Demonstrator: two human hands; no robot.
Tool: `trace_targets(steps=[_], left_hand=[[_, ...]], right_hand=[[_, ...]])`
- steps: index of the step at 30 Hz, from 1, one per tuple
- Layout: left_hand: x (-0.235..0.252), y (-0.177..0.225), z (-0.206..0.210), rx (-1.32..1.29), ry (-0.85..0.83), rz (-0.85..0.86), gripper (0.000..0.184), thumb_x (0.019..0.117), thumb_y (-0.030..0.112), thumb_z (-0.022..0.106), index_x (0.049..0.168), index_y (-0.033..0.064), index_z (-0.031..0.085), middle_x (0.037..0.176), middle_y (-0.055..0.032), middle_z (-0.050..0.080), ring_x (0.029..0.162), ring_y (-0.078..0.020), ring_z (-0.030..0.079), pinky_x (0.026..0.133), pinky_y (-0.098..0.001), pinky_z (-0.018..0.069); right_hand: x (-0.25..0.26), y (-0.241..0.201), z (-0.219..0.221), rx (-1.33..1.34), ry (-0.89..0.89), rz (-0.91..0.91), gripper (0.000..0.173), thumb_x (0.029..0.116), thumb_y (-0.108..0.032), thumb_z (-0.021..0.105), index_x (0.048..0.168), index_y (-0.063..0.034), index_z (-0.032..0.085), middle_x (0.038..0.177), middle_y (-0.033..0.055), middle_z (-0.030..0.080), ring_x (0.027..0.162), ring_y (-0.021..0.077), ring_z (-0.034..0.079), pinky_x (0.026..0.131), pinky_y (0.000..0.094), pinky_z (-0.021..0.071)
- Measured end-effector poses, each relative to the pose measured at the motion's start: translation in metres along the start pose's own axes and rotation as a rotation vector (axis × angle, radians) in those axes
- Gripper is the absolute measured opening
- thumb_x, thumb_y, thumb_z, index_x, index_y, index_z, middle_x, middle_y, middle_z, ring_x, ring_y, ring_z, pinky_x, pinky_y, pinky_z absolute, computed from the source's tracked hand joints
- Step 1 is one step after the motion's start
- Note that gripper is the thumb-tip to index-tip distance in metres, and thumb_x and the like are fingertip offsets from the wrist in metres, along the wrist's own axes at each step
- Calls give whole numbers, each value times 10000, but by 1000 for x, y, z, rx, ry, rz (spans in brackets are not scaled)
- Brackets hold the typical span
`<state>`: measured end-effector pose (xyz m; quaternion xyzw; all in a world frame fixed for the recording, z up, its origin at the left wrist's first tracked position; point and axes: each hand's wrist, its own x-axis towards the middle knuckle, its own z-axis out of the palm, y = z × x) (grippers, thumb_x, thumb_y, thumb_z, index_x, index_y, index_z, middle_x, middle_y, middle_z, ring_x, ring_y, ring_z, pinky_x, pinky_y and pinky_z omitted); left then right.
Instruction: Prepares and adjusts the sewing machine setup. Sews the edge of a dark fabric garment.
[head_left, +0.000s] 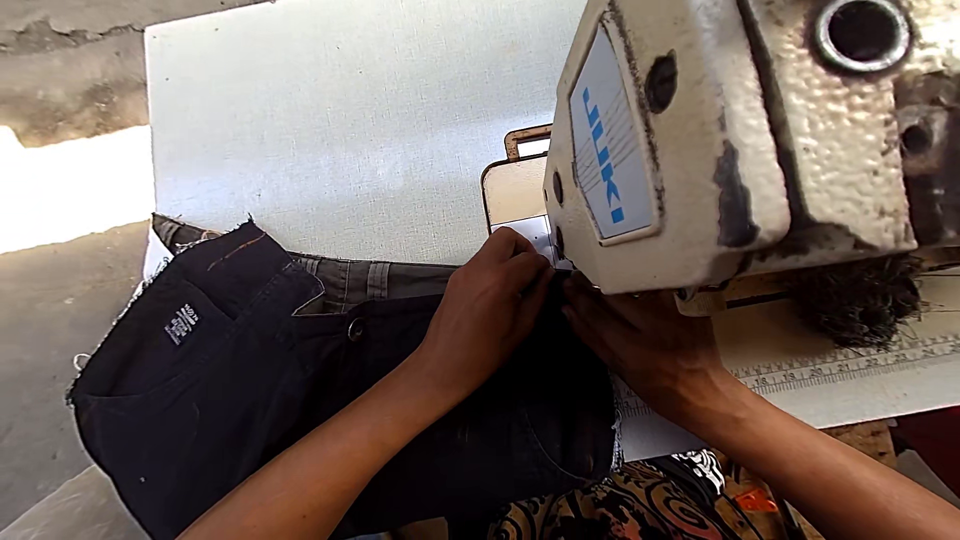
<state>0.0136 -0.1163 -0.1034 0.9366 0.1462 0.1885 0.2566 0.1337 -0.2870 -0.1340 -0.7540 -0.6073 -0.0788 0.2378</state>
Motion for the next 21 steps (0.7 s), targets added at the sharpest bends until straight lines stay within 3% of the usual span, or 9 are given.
trace_targets(steps=[9, 16, 21], left_hand=[[1, 1, -3, -23, -56, -4, 141, 935, 114, 640, 903, 48, 761, 902, -55, 630, 815, -93, 631, 710, -183, 520], [-5, -1, 7, 110, 20, 58, 156, 956, 128, 623, 914, 40, 745, 901, -99, 643, 822, -191, 645, 718, -268, 533], [-6, -9, 12, 60, 66, 82, 160, 964, 144, 626, 931, 46, 747, 901, -83, 656, 859, -165, 646, 779, -240, 527]], right_hand=[[-1, 1, 0, 16, -6, -13, 245, 1036, -262, 594, 1088, -145, 803, 1113, 76, 764, 1029, 229, 703, 839, 402, 526], [-1, 1, -1, -6, -17, -11, 243, 1033, -276, 598, 1077, -159, 806, 1059, 75, 764, 956, 234, 711, 771, 412, 540], [0, 6, 1, -6, -38, -2, 274, 1046, -293, 572, 1099, -151, 799, 1121, 77, 758, 1032, 258, 708, 818, 450, 554]])
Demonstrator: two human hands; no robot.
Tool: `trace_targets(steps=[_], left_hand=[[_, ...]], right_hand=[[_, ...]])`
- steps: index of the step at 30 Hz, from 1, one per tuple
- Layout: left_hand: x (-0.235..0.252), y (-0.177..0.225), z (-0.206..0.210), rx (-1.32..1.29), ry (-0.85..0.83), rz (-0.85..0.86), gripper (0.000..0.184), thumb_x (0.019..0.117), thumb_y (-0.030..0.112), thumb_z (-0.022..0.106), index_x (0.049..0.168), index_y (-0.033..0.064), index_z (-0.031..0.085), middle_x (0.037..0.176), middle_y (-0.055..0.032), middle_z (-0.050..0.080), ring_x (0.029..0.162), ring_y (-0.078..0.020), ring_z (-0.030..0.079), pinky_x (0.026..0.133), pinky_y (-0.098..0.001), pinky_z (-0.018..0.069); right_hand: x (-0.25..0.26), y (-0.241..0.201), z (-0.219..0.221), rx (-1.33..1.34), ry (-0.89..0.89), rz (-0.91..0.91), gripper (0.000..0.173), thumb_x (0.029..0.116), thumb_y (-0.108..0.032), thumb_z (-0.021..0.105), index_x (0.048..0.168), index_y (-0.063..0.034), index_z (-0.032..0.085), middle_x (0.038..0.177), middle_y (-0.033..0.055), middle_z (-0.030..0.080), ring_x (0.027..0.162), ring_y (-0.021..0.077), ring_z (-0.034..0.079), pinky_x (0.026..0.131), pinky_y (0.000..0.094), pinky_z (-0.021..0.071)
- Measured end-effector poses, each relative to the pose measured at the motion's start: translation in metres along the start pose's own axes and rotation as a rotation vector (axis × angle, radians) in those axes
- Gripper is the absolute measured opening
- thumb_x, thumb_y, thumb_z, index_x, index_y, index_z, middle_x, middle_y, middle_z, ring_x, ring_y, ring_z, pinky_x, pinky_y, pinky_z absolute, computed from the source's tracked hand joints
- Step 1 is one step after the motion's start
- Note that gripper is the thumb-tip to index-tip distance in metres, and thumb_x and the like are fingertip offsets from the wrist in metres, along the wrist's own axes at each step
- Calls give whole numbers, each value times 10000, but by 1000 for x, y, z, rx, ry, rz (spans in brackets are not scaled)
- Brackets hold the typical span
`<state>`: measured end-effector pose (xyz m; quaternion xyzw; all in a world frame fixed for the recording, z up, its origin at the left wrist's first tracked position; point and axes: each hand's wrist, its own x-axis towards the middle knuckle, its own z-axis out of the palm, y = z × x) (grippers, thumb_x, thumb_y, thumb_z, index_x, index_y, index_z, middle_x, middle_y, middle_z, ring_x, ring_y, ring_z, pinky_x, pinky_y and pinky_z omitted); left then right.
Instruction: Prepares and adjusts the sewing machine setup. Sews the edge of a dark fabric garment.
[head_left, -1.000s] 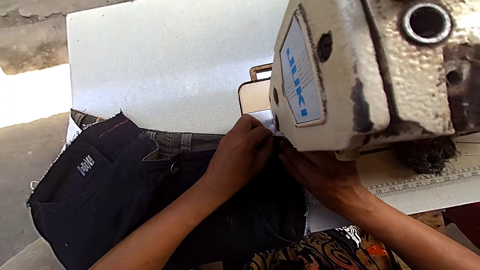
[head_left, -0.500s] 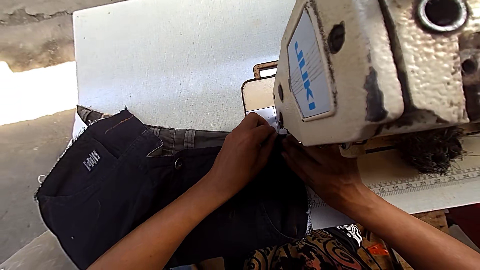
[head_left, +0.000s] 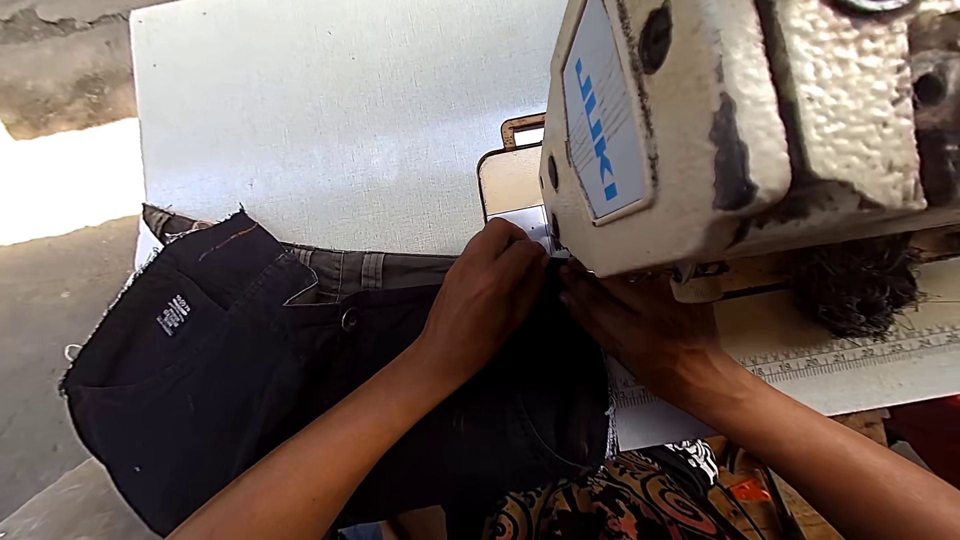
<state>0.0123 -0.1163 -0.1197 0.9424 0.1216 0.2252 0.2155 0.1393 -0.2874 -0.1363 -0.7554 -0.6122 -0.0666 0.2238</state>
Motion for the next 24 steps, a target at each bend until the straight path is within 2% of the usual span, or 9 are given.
trace_targets(steps=[4, 7, 11, 15, 19, 24], left_hand=[[4, -3, 1, -34, 10, -18, 141, 953, 131, 643, 945, 38, 748, 912, -79, 648, 865, -148, 635, 778, -221, 518], [10, -3, 1, -57, 22, -40, 123, 952, 122, 656, 929, 38, 743, 907, -75, 621, 843, -130, 610, 751, -204, 494], [12, -1, 2, -74, 13, -85, 131, 979, 160, 656, 930, 68, 735, 905, -45, 584, 796, -81, 578, 692, -172, 467], [15, -7, 10, -100, 38, -69, 134, 968, 159, 660, 923, 72, 750, 883, -45, 610, 792, -78, 600, 703, -181, 485], [16, -7, 11, -94, 26, -86, 153, 969, 156, 650, 915, 70, 765, 859, -46, 602, 747, -71, 588, 665, -180, 468], [16, -10, 13, -102, 32, -70, 149, 969, 149, 647, 912, 65, 756, 846, -50, 593, 725, -78, 580, 656, -190, 475]], right_hand=[[4, 6, -1, -34, -34, -20, 304, 1059, -307, 548, 1158, -152, 790, 1182, 71, 756, 1052, 281, 713, 811, 494, 557], [6, 12, 0, -25, -77, -30, 309, 1068, -302, 537, 1188, -145, 775, 1245, 74, 734, 1085, 316, 671, 886, 555, 463], [9, 21, 0, 0, -104, -56, 312, 1066, -294, 539, 1205, -129, 765, 1266, 116, 714, 1116, 361, 642, 901, 580, 437], [12, 24, -2, 49, -92, -37, 320, 1062, -329, 551, 1195, -139, 773, 1259, 98, 708, 1027, 336, 629, 893, 551, 435], [14, 24, -3, 50, -56, -30, 322, 1056, -354, 558, 1220, -184, 777, 1255, 58, 719, 966, 300, 619, 859, 511, 425], [15, 26, 0, 85, -65, -12, 334, 1060, -370, 544, 1247, -202, 764, 1253, 33, 714, 953, 273, 608, 861, 504, 414]])
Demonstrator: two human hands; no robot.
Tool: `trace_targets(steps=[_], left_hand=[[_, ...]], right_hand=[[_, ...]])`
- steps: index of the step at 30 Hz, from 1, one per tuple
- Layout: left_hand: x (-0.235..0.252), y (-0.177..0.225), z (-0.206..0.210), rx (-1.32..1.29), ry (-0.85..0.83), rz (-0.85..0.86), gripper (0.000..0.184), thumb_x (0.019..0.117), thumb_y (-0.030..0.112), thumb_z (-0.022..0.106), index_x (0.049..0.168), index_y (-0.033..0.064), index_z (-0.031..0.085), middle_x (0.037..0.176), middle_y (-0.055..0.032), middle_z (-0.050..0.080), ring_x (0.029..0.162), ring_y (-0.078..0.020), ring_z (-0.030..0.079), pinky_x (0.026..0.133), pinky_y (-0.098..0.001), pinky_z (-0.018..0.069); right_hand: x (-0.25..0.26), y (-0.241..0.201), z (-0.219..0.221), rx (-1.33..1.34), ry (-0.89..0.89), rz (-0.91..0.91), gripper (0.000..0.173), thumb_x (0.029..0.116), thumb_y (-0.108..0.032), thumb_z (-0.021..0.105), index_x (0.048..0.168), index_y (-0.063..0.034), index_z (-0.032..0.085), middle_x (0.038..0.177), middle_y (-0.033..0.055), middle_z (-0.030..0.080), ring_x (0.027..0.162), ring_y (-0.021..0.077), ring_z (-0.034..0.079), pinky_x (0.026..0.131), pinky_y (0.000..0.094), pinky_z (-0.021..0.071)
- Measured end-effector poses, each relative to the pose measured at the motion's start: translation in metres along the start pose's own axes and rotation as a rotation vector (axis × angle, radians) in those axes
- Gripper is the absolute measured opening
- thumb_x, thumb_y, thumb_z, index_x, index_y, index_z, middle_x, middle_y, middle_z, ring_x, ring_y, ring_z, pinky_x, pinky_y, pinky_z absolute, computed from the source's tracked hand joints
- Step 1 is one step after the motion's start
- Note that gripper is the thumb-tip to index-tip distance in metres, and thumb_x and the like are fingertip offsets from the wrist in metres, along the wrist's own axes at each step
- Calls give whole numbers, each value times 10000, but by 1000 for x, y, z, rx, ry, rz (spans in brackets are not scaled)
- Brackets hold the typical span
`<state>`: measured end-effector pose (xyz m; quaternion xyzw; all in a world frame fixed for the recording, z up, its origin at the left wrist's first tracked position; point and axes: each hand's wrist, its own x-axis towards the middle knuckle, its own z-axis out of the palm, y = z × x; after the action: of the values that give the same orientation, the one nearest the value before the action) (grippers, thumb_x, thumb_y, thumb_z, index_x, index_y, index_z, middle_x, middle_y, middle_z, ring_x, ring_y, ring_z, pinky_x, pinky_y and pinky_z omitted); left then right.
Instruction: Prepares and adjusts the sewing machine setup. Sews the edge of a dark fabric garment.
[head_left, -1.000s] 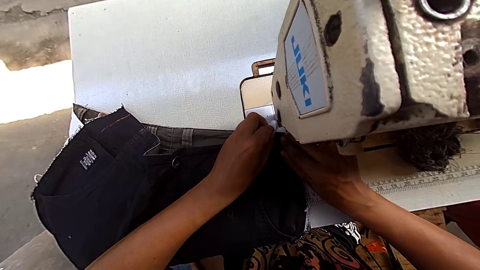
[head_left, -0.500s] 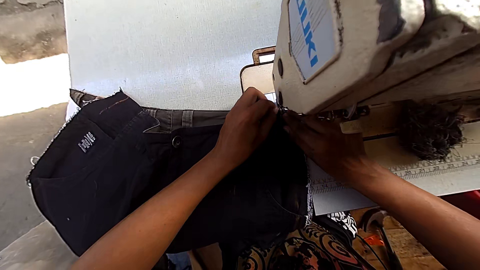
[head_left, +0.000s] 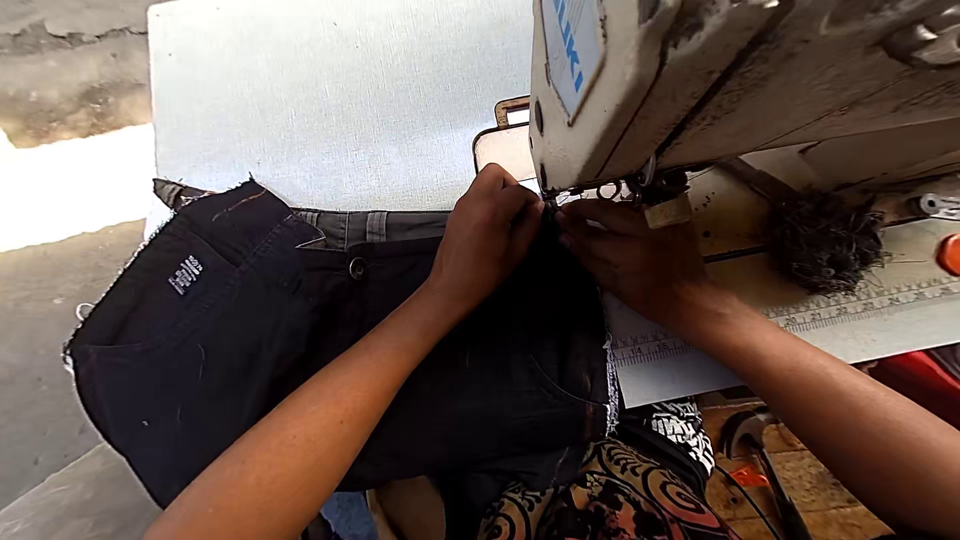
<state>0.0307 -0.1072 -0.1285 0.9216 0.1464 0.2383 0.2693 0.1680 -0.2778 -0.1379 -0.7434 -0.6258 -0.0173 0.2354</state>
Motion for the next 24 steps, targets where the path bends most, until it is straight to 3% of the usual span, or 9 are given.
trace_targets(steps=[18, 24], left_hand=[[1, -1, 0, 27, -10, -27, 174, 978, 171, 628, 911, 82, 761, 848, -34, 586, 736, -55, 565, 667, -173, 457], [2, -1, 1, 16, -5, -38, 168, 973, 178, 634, 895, 92, 756, 835, -28, 579, 730, -58, 561, 663, -184, 457]], right_hand=[[1, 5, 5, 36, 41, 45, 325, 1049, -409, 563, 1197, -232, 792, 1278, 1, 717, 963, 259, 604, 871, 470, 416], [2, 5, 4, 17, 48, 55, 321, 1045, -419, 569, 1174, -240, 803, 1219, 3, 737, 946, 259, 604, 879, 471, 413]])
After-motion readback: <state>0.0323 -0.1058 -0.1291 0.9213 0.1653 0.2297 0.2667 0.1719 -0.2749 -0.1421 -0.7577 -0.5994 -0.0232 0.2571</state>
